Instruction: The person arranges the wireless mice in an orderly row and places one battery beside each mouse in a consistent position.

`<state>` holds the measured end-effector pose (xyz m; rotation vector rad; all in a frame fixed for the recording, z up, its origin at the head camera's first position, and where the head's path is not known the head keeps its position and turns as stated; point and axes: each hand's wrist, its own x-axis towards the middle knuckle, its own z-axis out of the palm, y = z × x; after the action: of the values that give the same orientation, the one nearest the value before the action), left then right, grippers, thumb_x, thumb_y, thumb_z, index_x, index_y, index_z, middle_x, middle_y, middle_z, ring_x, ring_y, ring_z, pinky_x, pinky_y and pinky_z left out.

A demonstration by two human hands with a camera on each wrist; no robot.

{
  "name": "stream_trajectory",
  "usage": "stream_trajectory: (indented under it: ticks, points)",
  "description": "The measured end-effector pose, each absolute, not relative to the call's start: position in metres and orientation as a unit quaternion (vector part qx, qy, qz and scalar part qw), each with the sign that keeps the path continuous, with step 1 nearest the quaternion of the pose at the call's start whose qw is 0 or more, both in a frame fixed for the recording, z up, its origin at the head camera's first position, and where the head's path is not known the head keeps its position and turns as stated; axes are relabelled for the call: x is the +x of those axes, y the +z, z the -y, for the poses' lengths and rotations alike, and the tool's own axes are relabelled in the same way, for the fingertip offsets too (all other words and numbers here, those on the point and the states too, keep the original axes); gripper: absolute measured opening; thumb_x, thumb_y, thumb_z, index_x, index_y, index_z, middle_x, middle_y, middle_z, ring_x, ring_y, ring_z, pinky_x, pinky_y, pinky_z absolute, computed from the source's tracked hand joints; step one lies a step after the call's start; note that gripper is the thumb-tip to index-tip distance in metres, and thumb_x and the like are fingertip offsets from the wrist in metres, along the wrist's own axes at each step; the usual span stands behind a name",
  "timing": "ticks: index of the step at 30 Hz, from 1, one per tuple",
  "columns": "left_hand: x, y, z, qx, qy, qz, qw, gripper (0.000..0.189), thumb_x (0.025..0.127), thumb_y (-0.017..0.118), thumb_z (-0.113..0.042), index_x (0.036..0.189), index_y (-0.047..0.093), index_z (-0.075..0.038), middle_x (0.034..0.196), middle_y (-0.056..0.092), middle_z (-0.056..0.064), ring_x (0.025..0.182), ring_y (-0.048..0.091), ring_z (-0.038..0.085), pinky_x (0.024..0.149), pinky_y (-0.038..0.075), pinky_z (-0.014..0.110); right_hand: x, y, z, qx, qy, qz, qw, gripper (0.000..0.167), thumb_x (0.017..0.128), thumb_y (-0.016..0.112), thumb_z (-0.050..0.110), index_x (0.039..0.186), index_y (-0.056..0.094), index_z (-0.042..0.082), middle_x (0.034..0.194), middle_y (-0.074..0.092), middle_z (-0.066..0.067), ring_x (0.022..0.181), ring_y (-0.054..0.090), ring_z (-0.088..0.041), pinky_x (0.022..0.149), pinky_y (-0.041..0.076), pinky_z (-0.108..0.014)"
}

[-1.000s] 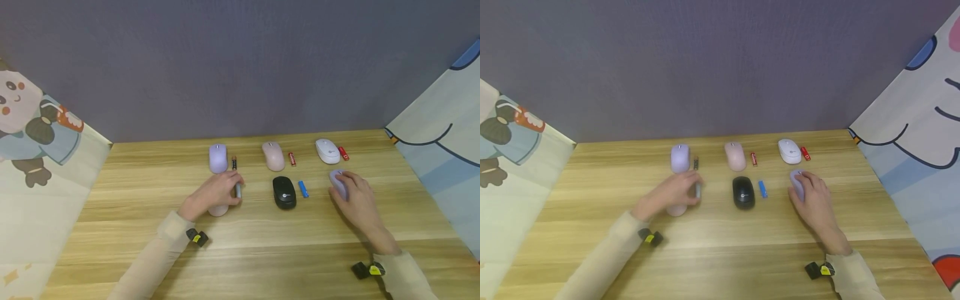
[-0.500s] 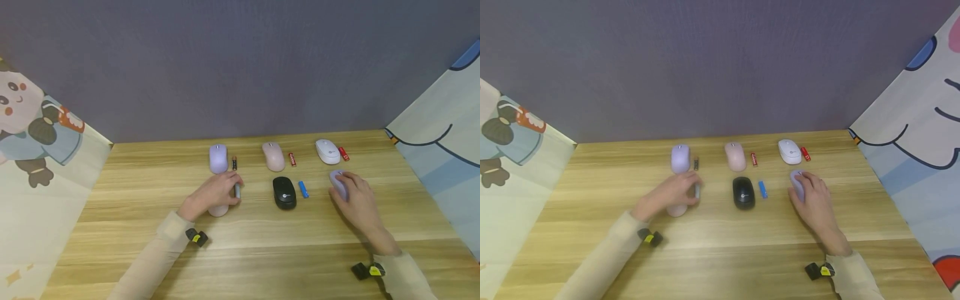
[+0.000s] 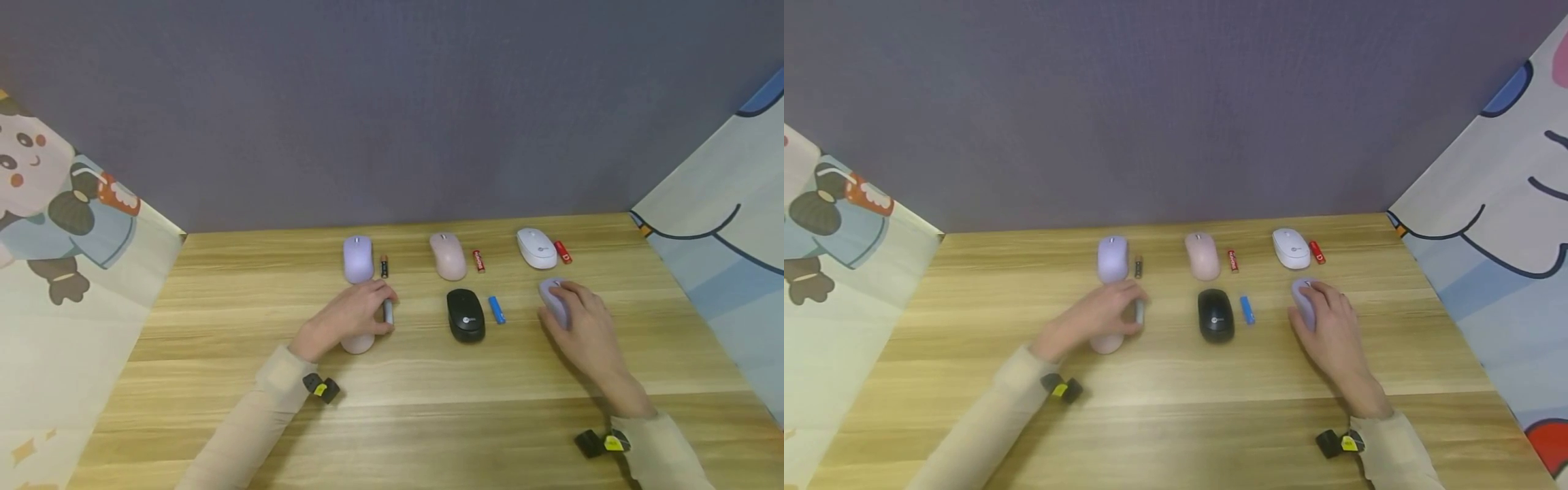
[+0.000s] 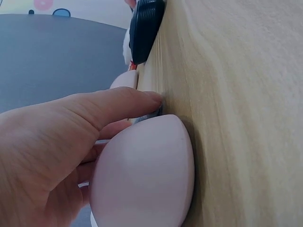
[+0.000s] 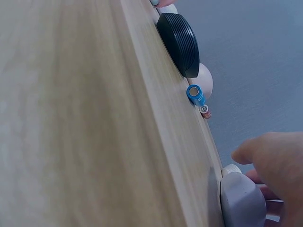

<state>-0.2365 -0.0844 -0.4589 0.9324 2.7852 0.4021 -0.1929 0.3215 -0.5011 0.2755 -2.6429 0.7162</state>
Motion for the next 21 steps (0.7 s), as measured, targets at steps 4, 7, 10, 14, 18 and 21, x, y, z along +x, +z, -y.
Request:
stream_trajectory:
  ticks: [4,7,10,14,18,21]
  points:
    - [-0.2364,-0.4601,0.0844,0.314,0.134,-0.936,0.085,0.049,0.087,0.084,-0.032,0.126,0.067,-0.008,0.123,0.065,0.005,0.116,0.061,0.023,0.107,0.052,0.04,-0.193,-0.5011,-0.3219,0.097,0.257,0.942,0.192,0.043,0.092,0.075,0.013,0.127,0.062,-0.007,0.136,0.053,-0.034,0.123,0.048,-0.056,0.1,0.037,-0.073]
    - [-0.2364,-0.4615,0.0849,0.315,0.131,-0.936,0.084,0.05,0.087,0.084,-0.033,0.127,0.067,-0.008,0.124,0.065,0.006,0.117,0.061,0.023,0.108,0.051,0.04,-0.1932,-0.5012,-0.3218,0.095,0.258,0.942,0.191,0.043,0.091,0.075,0.013,0.127,0.062,-0.007,0.136,0.053,-0.034,0.123,0.048,-0.056,0.1,0.037,-0.073]
    - [-0.2362,-0.4621,0.0853,0.317,0.131,-0.936,0.085,0.051,0.088,0.083,-0.034,0.128,0.066,-0.008,0.125,0.064,0.006,0.118,0.061,0.024,0.109,0.05,0.041,-0.1931,-0.5012,-0.3216,0.095,0.258,0.942,0.189,0.043,0.091,0.075,0.013,0.128,0.062,-0.007,0.136,0.054,-0.034,0.123,0.048,-0.055,0.1,0.037,-0.073]
    - [-0.2357,-0.4623,0.0855,0.318,0.132,-0.935,0.083,0.052,0.088,0.083,-0.034,0.129,0.066,-0.008,0.125,0.064,0.006,0.119,0.061,0.024,0.11,0.049,0.041,-0.1931,-0.5013,-0.3219,0.097,0.258,0.942,0.191,0.043,0.091,0.075,0.012,0.127,0.062,-0.007,0.136,0.054,-0.034,0.123,0.049,-0.055,0.099,0.037,-0.073]
    - [-0.2353,-0.463,0.0859,0.315,0.134,-0.936,0.082,0.054,0.088,0.083,-0.034,0.131,0.065,-0.008,0.127,0.064,0.006,0.12,0.06,0.024,0.111,0.049,0.041,-0.1931,-0.5013,-0.3221,0.098,0.259,0.942,0.192,0.043,0.091,0.075,0.013,0.128,0.062,-0.007,0.136,0.054,-0.034,0.123,0.048,-0.055,0.099,0.037,-0.072]
    - [-0.2344,-0.4633,0.086,0.312,0.138,-0.937,0.08,0.055,0.088,0.083,-0.035,0.133,0.064,-0.008,0.13,0.064,0.007,0.122,0.06,0.024,0.112,0.048,0.042,-0.1931,-0.5012,-0.322,0.098,0.258,0.942,0.19,0.044,0.091,0.075,0.013,0.128,0.062,-0.007,0.136,0.053,-0.034,0.123,0.048,-0.055,0.099,0.037,-0.072]
